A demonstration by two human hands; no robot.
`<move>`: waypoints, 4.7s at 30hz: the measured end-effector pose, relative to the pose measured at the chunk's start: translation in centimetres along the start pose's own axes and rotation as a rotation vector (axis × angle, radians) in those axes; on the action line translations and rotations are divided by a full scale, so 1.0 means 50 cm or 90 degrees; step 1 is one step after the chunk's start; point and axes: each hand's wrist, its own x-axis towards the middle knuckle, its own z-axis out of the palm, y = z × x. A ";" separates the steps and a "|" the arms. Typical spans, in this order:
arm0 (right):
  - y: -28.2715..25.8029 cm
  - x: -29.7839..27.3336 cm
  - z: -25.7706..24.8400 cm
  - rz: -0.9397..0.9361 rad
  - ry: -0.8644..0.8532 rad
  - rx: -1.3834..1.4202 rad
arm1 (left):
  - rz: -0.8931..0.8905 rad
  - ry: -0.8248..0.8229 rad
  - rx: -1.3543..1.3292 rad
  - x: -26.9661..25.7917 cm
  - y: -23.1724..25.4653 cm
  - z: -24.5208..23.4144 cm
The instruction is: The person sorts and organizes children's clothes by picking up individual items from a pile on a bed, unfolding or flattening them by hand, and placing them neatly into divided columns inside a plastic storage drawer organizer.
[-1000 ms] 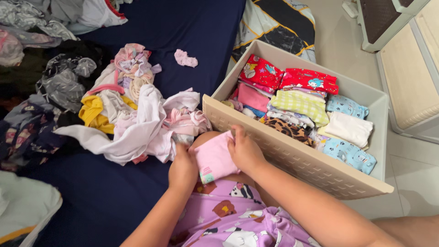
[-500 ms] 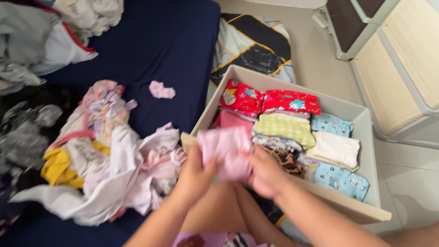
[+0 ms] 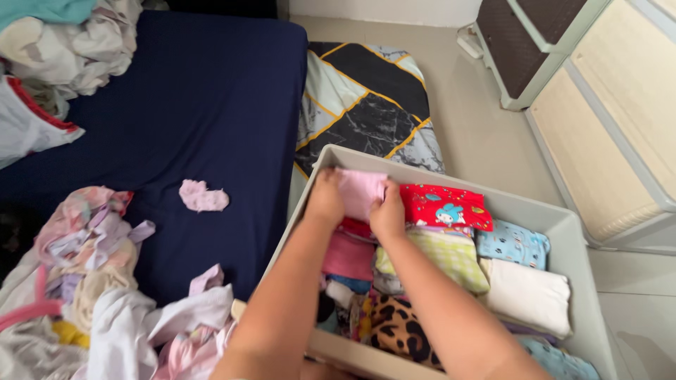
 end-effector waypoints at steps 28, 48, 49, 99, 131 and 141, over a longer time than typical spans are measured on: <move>-0.498 -0.224 -0.223 -0.408 -0.237 0.128 | -0.107 -0.126 0.268 -0.433 -0.007 -0.676; -0.491 -0.463 -0.022 -0.248 -0.609 -0.030 | -0.150 -0.190 0.124 -0.610 0.089 -0.716; -0.480 -0.460 -0.019 -0.224 -0.631 -0.028 | -0.230 -0.304 0.233 -0.607 0.077 -0.683; -0.526 -0.374 -0.792 0.169 -0.471 0.590 | 0.223 -0.425 -0.398 -0.475 0.580 -0.348; -0.463 -0.414 -0.754 0.006 -0.600 0.408 | -0.509 -0.543 -1.393 -0.505 0.624 -0.389; -0.395 -0.349 -0.801 0.442 -0.340 0.840 | -0.137 -0.651 -0.614 -0.518 0.566 -0.425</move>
